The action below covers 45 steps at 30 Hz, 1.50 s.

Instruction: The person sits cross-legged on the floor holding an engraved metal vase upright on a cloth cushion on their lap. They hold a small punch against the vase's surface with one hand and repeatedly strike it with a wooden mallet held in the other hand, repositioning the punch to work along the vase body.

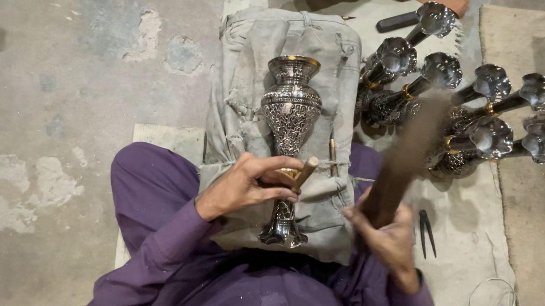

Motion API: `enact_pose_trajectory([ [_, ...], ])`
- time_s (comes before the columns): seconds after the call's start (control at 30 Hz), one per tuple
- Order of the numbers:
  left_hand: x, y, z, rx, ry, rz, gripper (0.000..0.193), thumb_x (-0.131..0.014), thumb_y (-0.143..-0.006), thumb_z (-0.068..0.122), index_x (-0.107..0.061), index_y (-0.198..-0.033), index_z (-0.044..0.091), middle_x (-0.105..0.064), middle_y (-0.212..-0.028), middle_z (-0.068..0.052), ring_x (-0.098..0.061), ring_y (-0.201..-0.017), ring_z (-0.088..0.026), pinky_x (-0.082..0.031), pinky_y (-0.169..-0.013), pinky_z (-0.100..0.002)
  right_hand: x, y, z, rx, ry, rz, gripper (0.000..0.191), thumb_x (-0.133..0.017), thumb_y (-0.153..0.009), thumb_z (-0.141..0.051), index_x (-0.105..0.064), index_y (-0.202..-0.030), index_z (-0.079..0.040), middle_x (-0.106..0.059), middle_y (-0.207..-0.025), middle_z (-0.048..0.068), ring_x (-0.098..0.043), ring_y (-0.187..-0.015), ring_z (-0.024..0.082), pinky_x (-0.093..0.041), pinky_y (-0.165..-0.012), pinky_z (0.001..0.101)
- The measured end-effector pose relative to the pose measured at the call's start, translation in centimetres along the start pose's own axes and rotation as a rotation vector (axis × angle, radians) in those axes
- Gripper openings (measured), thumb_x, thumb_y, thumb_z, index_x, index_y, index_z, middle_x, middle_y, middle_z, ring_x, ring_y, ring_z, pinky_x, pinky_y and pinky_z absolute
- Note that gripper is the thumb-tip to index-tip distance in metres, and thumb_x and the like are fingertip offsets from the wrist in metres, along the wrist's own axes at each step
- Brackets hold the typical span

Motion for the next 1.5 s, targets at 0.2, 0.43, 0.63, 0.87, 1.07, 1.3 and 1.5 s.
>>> enact_pose_trajectory([
  [0.2, -0.3, -0.2, 0.9, 0.025, -0.013, -0.035, 0.048, -0.076, -0.093, 0.009, -0.059, -0.138, 0.004, -0.081, -0.104, -0.015, -0.080, -0.101, -0.019, -0.063, -0.085, -0.031, 2.5, -1.4, -7.3, 0.346, 0.354, 0.081, 0.060, -0.083, -0.087, -0.018, -0.056, -0.138, -0.003, -0.073, -0.107, 0.008, -0.075, -0.086, 0.017, -0.064, -0.077, 0.0321],
  [0.43, -0.3, -0.2, 1.4, 0.047, -0.034, -0.023, 0.050, -0.075, -0.092, 0.008, -0.058, -0.139, 0.004, -0.081, -0.101, -0.015, -0.080, -0.100, -0.019, -0.062, -0.084, -0.030, 4.2, -1.7, -12.0, 0.359, 0.790, 0.117, 0.067, -0.080, -0.085, -0.013, -0.059, -0.148, -0.016, -0.071, -0.106, 0.006, -0.072, -0.083, 0.019, -0.058, -0.072, 0.0313],
  [0.63, -0.4, -0.3, 1.5, 0.058, -0.022, -0.038, 0.049, -0.075, -0.092, 0.006, -0.058, -0.139, 0.003, -0.081, -0.102, -0.016, -0.080, -0.100, -0.020, -0.062, -0.086, -0.030, 4.1, -1.8, -11.8, 0.349, 1.110, 0.003, 0.065, -0.079, -0.086, -0.017, -0.058, -0.146, -0.028, -0.075, -0.111, 0.003, -0.068, -0.066, 0.014, -0.060, -0.057, 0.0278],
  [0.87, -0.4, -0.5, 1.3, 0.052, -0.033, -0.048, 0.050, -0.074, -0.093, 0.009, -0.059, -0.141, 0.006, -0.081, -0.103, -0.015, -0.080, -0.099, -0.021, -0.064, -0.089, -0.031, 5.2, -1.6, -10.6, 0.319, 1.142, 0.033, 0.058, -0.077, -0.091, -0.019, -0.058, -0.145, -0.028, -0.076, -0.113, 0.005, -0.069, -0.064, 0.012, -0.059, -0.053, 0.0268],
  [1.07, -0.4, -0.5, 0.8, 0.060, -0.021, -0.058, 0.051, -0.074, -0.094, 0.011, -0.059, -0.142, 0.008, -0.081, -0.102, -0.015, -0.081, -0.098, -0.021, -0.064, -0.089, -0.032, 5.3, -1.2, -10.5, 0.263, 1.233, 0.000, 0.062, -0.080, -0.086, -0.019, -0.060, -0.143, -0.028, -0.077, -0.108, 0.005, -0.069, -0.067, 0.017, -0.060, -0.057, 0.0328],
  [1.3, -0.3, -0.6, 1.3, 0.025, -0.076, -0.065, 0.052, -0.075, -0.094, 0.012, -0.058, -0.142, 0.007, -0.081, -0.103, -0.014, -0.081, -0.097, -0.020, -0.064, -0.087, -0.031, 4.6, -0.8, -11.7, 0.373, 1.104, 0.012, 0.063, -0.076, -0.089, -0.021, -0.055, -0.147, -0.030, -0.074, -0.110, 0.003, -0.069, -0.075, 0.015, -0.057, -0.061, 0.0289],
  [1.5, -0.3, -0.7, 1.0, 0.033, -0.067, -0.077, 0.052, -0.073, -0.094, 0.011, -0.058, -0.143, 0.007, -0.082, -0.101, -0.012, -0.081, -0.095, -0.018, -0.063, -0.085, -0.030, 5.5, -1.1, -9.8, 0.241, 1.271, -0.024, 0.058, -0.080, -0.089, -0.024, -0.061, -0.143, -0.031, -0.078, -0.109, 0.004, -0.068, -0.063, 0.014, -0.054, -0.048, 0.0273],
])
Point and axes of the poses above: each hand's wrist, its own y-axis away from the middle knuckle, its own x-axis out of the back of the hand, z = x × y, the point moved 9 cm from there along -y, towards the middle knuckle
